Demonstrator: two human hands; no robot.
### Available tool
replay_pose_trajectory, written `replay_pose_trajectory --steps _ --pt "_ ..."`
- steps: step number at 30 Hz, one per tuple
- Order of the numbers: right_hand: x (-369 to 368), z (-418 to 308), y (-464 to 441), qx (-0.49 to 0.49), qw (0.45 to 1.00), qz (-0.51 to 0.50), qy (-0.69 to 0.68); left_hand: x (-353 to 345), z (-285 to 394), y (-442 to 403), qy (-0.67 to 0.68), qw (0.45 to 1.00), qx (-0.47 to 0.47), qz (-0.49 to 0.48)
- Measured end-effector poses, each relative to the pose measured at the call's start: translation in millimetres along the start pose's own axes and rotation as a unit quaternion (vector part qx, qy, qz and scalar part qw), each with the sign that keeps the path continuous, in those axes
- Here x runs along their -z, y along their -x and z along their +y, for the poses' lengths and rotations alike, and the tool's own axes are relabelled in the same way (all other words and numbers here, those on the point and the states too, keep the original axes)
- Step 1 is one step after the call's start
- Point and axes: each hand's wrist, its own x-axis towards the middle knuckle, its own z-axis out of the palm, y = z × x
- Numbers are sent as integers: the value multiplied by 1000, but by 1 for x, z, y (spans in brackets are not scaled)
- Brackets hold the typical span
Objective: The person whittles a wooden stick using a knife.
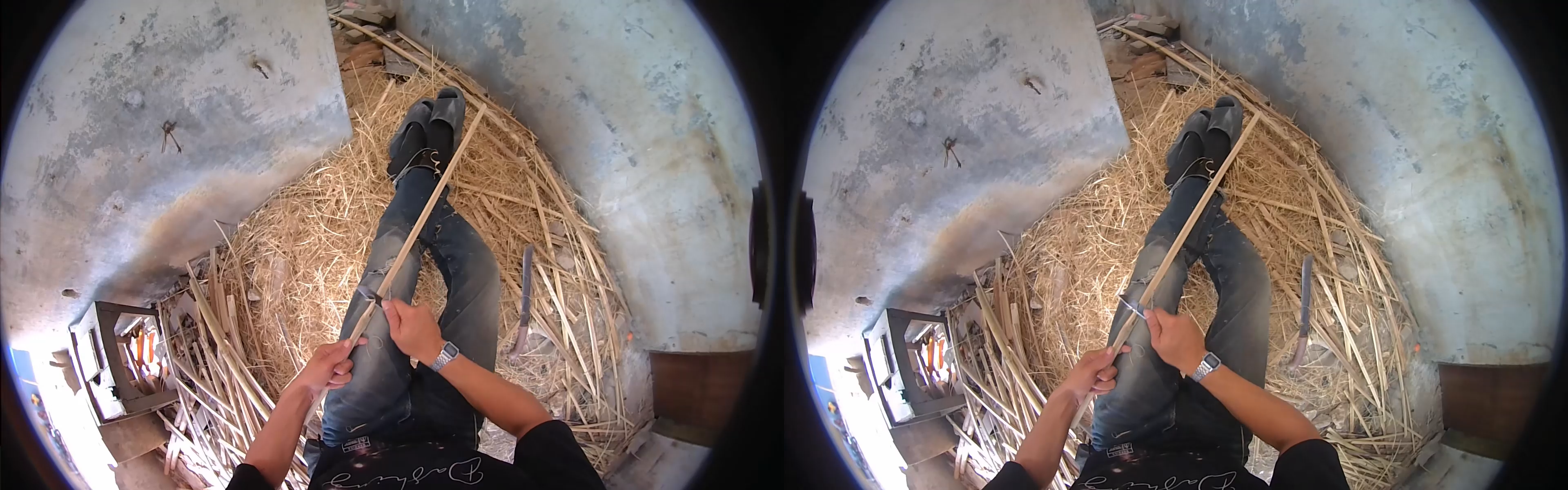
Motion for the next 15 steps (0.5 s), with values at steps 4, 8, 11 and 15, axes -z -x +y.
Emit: replay_pose_trajectory --steps 4,8,11,15 --pt "2 -3 7 -20 998 -21 -47 -5 4 -8 -25 1000 3 1" --pt "1 8 8 -56 973 -138 -178 1 2 -8 5 1000 14 -7" --pt "4 16 5 -123 925 -219 -284 0 4 -9 30 999 15 -12" --pt "15 23 -8 -272 819 -117 -493 -5 -3 -8 -36 998 -39 19"
